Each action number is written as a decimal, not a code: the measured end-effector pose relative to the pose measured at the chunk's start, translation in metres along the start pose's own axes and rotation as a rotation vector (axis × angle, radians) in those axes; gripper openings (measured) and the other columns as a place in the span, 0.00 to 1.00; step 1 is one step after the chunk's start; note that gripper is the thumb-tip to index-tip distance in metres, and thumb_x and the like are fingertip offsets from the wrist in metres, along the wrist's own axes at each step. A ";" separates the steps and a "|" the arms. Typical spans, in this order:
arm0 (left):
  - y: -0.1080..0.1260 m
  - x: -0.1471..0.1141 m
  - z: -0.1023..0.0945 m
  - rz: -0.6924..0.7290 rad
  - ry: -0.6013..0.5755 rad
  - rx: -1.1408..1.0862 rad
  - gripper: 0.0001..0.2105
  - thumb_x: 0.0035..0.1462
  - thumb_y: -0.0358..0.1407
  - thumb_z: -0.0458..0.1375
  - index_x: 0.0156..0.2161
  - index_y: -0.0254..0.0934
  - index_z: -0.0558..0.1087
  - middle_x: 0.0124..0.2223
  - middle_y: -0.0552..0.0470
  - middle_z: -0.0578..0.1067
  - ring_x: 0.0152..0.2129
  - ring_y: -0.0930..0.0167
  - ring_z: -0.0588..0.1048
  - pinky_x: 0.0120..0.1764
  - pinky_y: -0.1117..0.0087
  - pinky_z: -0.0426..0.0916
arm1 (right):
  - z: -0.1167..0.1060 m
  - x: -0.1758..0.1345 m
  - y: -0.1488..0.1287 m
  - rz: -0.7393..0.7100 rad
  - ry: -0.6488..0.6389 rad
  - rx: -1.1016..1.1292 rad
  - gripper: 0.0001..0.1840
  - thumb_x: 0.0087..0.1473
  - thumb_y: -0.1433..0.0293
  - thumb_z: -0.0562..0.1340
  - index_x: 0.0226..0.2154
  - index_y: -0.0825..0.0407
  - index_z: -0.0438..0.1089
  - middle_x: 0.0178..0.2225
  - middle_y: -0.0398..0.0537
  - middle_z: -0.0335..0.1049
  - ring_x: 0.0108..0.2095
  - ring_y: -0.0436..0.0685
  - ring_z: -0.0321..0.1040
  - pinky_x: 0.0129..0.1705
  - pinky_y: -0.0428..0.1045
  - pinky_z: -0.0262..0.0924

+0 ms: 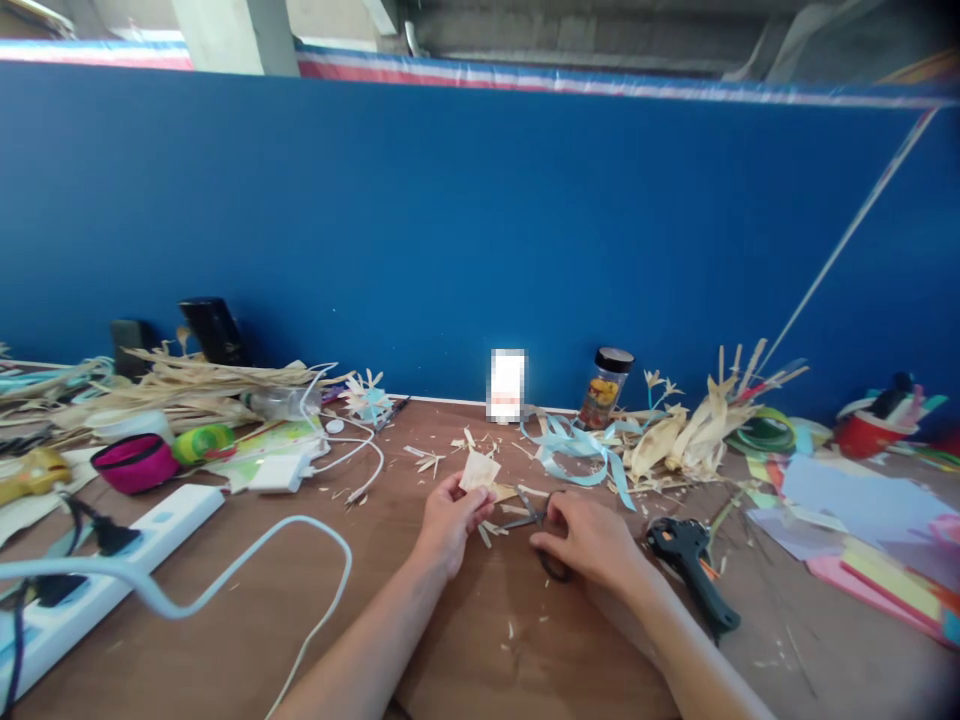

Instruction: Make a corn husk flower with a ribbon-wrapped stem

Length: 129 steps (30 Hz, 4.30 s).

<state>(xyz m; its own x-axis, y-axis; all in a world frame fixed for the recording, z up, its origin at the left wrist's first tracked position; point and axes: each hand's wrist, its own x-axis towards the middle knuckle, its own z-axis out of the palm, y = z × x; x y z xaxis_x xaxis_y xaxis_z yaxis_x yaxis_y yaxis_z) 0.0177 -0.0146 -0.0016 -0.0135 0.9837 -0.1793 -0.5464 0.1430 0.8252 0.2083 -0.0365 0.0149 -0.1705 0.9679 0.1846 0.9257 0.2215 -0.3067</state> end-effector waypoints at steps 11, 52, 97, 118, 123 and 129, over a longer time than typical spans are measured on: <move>0.005 -0.001 0.001 -0.080 -0.001 -0.012 0.09 0.43 0.27 0.60 0.33 0.31 0.69 0.28 0.49 0.75 0.23 0.76 0.74 0.25 0.80 0.69 | 0.001 0.003 -0.003 -0.014 0.001 -0.052 0.09 0.47 0.61 0.58 0.27 0.50 0.64 0.29 0.45 0.65 0.31 0.54 0.63 0.28 0.45 0.47; 0.001 -0.006 0.004 -0.094 -0.097 0.031 0.13 0.40 0.32 0.64 0.35 0.30 0.72 0.29 0.50 0.73 0.17 0.82 0.67 0.19 0.83 0.65 | 0.017 0.007 -0.030 0.126 -0.032 1.239 0.15 0.52 0.56 0.50 0.29 0.51 0.59 0.27 0.43 0.65 0.27 0.53 0.64 0.29 0.48 0.61; 0.004 0.005 -0.005 -0.077 -0.046 -0.235 0.05 0.45 0.24 0.59 0.31 0.30 0.70 0.25 0.52 0.73 0.19 0.79 0.72 0.25 0.82 0.70 | 0.008 0.003 -0.028 0.263 -0.334 1.628 0.20 0.50 0.64 0.55 0.46 0.52 0.63 0.36 0.48 0.65 0.39 0.51 0.63 0.44 0.49 0.58; 0.007 0.010 -0.011 -0.120 -0.010 -0.343 0.02 0.48 0.26 0.58 0.30 0.29 0.69 0.26 0.50 0.74 0.19 0.78 0.73 0.24 0.81 0.71 | 0.004 -0.009 -0.032 0.061 -0.727 1.509 0.26 0.45 0.51 0.57 0.39 0.54 0.62 0.25 0.44 0.62 0.20 0.46 0.61 0.17 0.39 0.56; 0.008 0.008 -0.009 -0.138 -0.024 -0.343 0.03 0.48 0.25 0.57 0.31 0.29 0.69 0.27 0.49 0.74 0.19 0.79 0.73 0.24 0.82 0.71 | 0.004 -0.007 -0.031 0.074 -0.728 1.499 0.26 0.46 0.52 0.56 0.40 0.55 0.62 0.24 0.44 0.62 0.20 0.46 0.61 0.16 0.39 0.56; 0.006 0.008 -0.009 -0.143 -0.014 -0.337 0.03 0.48 0.25 0.58 0.31 0.29 0.69 0.26 0.50 0.73 0.20 0.78 0.73 0.24 0.81 0.71 | 0.004 -0.007 -0.030 0.102 -0.698 1.530 0.25 0.47 0.51 0.55 0.40 0.54 0.62 0.24 0.43 0.62 0.19 0.45 0.60 0.15 0.38 0.55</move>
<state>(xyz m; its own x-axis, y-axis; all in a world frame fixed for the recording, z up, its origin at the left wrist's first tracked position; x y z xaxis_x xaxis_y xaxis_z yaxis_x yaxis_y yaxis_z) 0.0073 -0.0067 -0.0030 0.0930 0.9580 -0.2712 -0.7870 0.2376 0.5694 0.1799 -0.0490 0.0190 -0.6294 0.7553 -0.1825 -0.1422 -0.3429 -0.9285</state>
